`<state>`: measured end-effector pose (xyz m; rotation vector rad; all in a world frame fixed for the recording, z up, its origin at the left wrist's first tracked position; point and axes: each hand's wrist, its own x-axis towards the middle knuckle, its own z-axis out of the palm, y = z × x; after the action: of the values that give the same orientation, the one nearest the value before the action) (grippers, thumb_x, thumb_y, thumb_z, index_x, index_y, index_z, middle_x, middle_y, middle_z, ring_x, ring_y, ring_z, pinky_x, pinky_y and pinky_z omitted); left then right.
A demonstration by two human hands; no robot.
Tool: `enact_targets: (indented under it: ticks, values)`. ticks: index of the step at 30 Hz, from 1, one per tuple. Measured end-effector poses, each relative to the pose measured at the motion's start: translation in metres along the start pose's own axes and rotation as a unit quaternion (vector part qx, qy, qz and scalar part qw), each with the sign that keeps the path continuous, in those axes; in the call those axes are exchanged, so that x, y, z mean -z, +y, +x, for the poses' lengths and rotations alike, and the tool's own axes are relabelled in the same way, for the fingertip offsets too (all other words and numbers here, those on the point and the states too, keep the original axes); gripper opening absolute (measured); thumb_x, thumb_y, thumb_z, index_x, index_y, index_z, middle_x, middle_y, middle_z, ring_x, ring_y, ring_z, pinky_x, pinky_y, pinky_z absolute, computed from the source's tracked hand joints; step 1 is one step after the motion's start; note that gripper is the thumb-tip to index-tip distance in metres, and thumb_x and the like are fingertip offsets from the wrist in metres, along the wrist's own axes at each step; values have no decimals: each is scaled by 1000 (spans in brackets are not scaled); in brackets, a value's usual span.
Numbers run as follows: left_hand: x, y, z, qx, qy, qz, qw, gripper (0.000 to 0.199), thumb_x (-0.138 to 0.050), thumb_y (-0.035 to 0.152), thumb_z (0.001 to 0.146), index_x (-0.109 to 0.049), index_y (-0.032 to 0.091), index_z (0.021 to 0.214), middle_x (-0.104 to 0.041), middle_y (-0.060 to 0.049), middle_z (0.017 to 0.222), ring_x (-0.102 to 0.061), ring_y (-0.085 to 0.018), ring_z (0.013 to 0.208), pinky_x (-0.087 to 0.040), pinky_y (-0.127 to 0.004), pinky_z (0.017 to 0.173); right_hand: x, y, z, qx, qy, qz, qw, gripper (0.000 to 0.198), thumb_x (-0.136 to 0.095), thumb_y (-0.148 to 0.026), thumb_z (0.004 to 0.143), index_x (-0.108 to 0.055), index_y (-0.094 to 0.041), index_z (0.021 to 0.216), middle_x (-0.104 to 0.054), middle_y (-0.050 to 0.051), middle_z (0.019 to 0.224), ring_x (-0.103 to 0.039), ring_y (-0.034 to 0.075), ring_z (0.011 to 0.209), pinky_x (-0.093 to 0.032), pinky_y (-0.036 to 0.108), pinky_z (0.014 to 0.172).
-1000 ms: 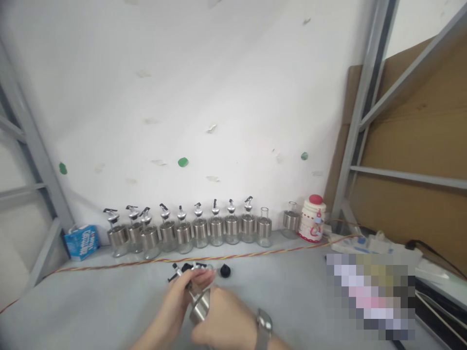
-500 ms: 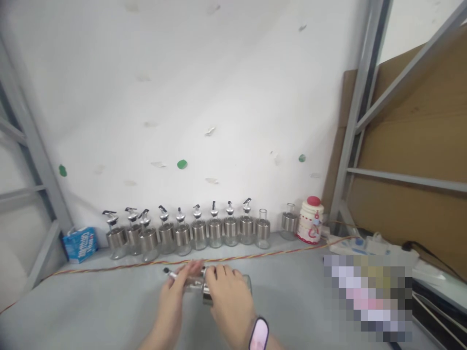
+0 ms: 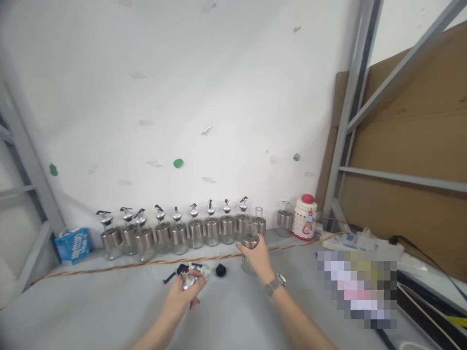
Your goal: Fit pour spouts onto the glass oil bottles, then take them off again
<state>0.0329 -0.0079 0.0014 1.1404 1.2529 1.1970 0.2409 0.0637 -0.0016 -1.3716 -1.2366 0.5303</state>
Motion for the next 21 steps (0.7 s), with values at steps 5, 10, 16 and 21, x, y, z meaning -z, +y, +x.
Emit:
enact_targets:
  ticks: [5,10,16,21]
  values:
    - [2,-7,-1,-25,-10,5,1000,35,-60,45,63,-45,19,82,-40,12,42,-38,-8,30,-37,-21,39,-8,8,-1,9,-3,17,1000,61,-66,-41,59,-40,-13,107,-56,10,97,-54,24,89,-40,38,78]
    - [13,-11,-3,-81,6,149,985,38,-53,47,70,-48,20,97,-57,4,55,-50,-13,43,-36,-21,45,-1,-23,-25,209,142,-75,965,60,-59,-35,70,-33,-16,121,-37,14,124,-33,26,116,-28,43,95]
    - [20,-7,0,-121,11,406,905,30,-43,38,79,-50,20,101,-67,-5,82,-61,-18,71,-38,-23,60,-13,-53,-75,320,-137,-143,926,12,-40,-26,86,-51,-21,86,-57,4,82,-51,18,79,-37,34,76]
    - [20,-2,-7,-125,-53,498,857,26,-45,37,77,-53,21,96,-68,-6,80,-62,-20,73,-37,-23,58,-27,-53,-91,229,-281,-167,917,24,-33,-35,88,-49,-20,79,-59,2,76,-51,16,71,-37,27,67]
